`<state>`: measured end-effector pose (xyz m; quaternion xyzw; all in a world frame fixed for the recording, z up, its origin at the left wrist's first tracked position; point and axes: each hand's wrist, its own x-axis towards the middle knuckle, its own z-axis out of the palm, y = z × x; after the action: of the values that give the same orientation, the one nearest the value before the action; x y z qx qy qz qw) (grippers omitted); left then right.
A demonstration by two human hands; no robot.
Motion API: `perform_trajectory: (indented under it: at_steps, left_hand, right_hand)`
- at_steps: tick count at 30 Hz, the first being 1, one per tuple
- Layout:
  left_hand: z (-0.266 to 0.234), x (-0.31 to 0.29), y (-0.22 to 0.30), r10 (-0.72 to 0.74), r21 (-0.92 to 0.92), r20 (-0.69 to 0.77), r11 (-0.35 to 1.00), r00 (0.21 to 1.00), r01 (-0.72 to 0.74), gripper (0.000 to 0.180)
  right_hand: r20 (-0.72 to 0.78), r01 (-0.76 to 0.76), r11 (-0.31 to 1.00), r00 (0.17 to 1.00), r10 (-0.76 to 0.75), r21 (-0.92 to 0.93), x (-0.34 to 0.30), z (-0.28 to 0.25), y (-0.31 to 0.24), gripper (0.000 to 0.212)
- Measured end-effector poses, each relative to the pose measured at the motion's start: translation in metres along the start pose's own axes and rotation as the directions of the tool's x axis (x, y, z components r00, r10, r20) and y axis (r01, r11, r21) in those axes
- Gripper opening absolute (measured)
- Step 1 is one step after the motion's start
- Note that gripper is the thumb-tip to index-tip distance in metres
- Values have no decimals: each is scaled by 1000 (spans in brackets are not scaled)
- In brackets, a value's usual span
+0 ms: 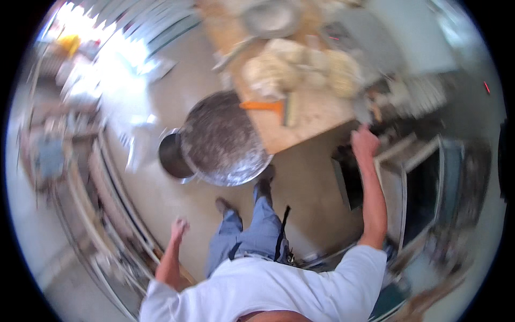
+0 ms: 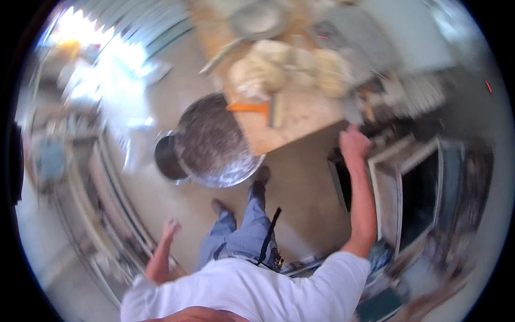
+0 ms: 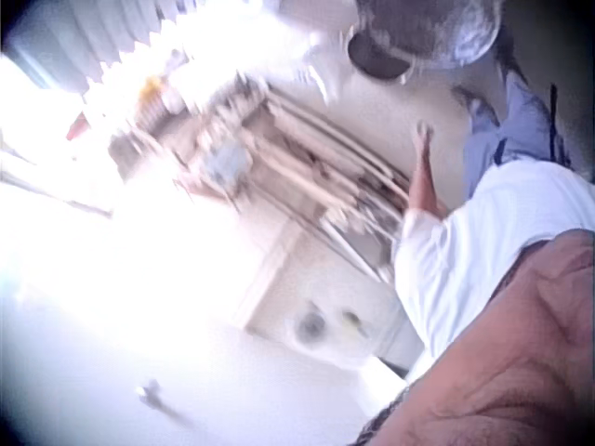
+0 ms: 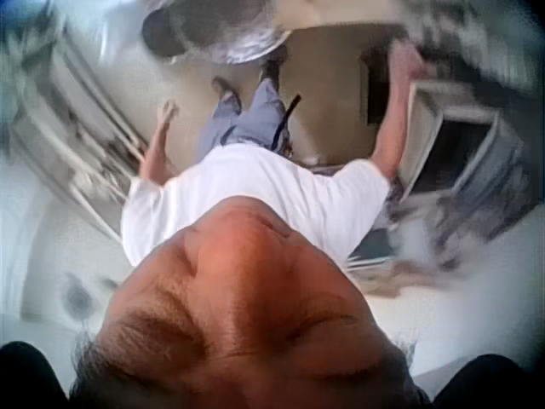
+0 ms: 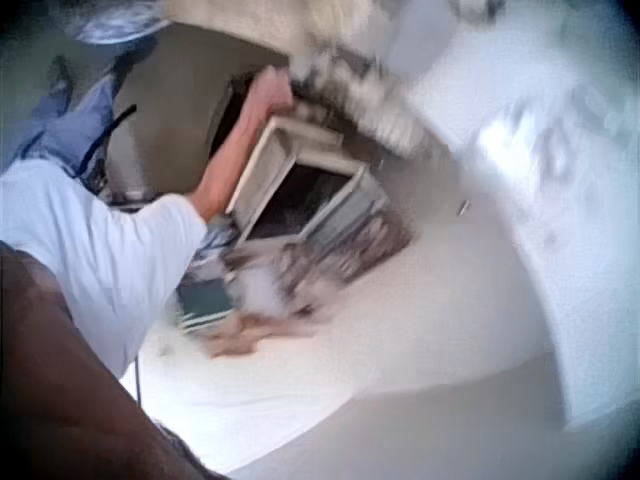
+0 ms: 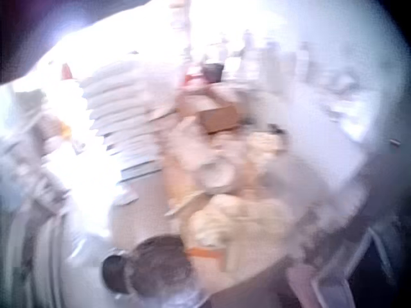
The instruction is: The person sifts flour from a large sack into a container using a sieve, then pours the sifted flour into a machine hopper. They also handle a large white tray and a metal scoop during the process.
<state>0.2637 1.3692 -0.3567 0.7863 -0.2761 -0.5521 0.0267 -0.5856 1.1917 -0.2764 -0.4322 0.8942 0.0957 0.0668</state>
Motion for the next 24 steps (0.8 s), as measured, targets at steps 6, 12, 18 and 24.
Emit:
perform_trajectory:
  at_steps: [6, 12, 18, 24]
  left_hand:
    - [-4, 15, -18, 217, 39, -254, 976, 943, -214, 26]
    - [-60, 45, -40, 157, -151, -457, 956, 875, -251, 25]
    - [-154, 129, -79, 70, -330, -596, 887, 800, -324, 29]
    - [-260, 224, -43, 156, -92, -708, 947, 688, -309, 44]
  right_hand:
    - [-84, 53, 992, 996, -43, 117, -58, 1, 35, 41]
    - [157, -218, 618, 976, 151, 755, -72, 40, 50, 24]
    - [-127, -29, 434, 937, 325, 901, -221, 11, -78, 24]
    - [-107, 8, 394, 967, 230, 919, -359, -8, -265, 45]
